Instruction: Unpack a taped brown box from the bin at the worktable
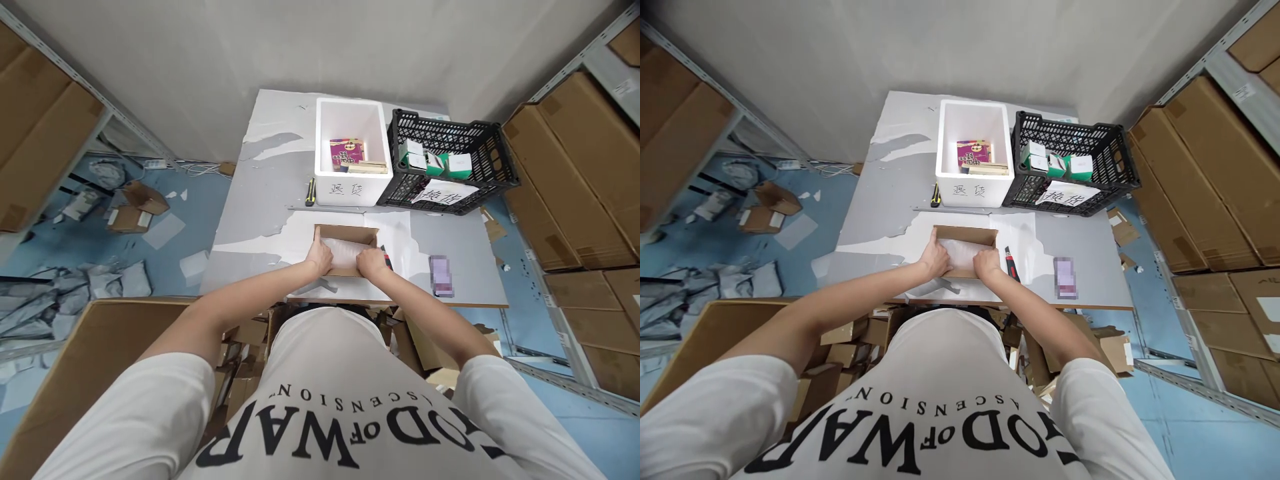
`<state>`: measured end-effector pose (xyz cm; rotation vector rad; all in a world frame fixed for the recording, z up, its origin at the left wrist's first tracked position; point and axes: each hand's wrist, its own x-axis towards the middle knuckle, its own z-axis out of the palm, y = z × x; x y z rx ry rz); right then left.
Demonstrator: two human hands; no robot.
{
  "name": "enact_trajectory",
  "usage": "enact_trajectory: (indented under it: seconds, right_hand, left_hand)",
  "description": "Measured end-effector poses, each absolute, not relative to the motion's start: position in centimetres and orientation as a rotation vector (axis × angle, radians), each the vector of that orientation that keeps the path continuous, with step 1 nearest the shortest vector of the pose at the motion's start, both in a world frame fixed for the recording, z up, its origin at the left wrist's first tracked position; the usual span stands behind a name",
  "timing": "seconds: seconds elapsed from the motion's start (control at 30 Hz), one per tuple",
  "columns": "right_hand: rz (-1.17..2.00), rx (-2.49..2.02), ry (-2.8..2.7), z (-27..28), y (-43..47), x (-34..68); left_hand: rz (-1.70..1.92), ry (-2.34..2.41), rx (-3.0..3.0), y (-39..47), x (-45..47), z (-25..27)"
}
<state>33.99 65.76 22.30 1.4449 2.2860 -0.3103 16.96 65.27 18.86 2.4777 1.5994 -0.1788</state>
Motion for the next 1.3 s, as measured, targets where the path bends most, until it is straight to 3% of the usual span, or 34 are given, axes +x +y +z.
enact_trajectory:
  seconds: [0.17, 0.33, 0.57, 0.73, 0.9, 1.03, 1.3]
  right_hand:
    - [-0.311, 1.737, 2.158, 21.2, 63.4, 37.3]
    - [-0.608, 1.914, 2.372, 17.8, 61.4, 40.0]
    - [-0.936, 2.132, 2.557, 13.5, 60.5, 40.1]
    - [-0.927, 2.034, 2.555, 14.0, 60.5, 40.7]
    - [-0.546, 2.131, 2.497, 18.8, 61.5, 39.8]
    - [-0.659, 1.709, 2.589, 21.5, 64.4, 35.7]
    - [-0.701, 1.818, 1.89, 15.7, 69.3, 30.4]
  left_hand:
    - [0.058, 1.78, 2.273, 62.6, 15.0, 18.6]
    - [0.116, 1.813, 2.142, 61.0, 13.1, 17.5]
    - [0.568, 1.656, 2.049, 60.1, 12.7, 12.9]
    - [0.576, 1.666, 2.036, 60.0, 12.8, 12.8]
    - [0.497, 1.71, 2.01, 59.7, 12.8, 13.7]
    - [0.469, 1.735, 1.996, 59.5, 12.9, 14.1]
    - [0.413, 1.796, 1.954, 59.6, 13.4, 14.9]
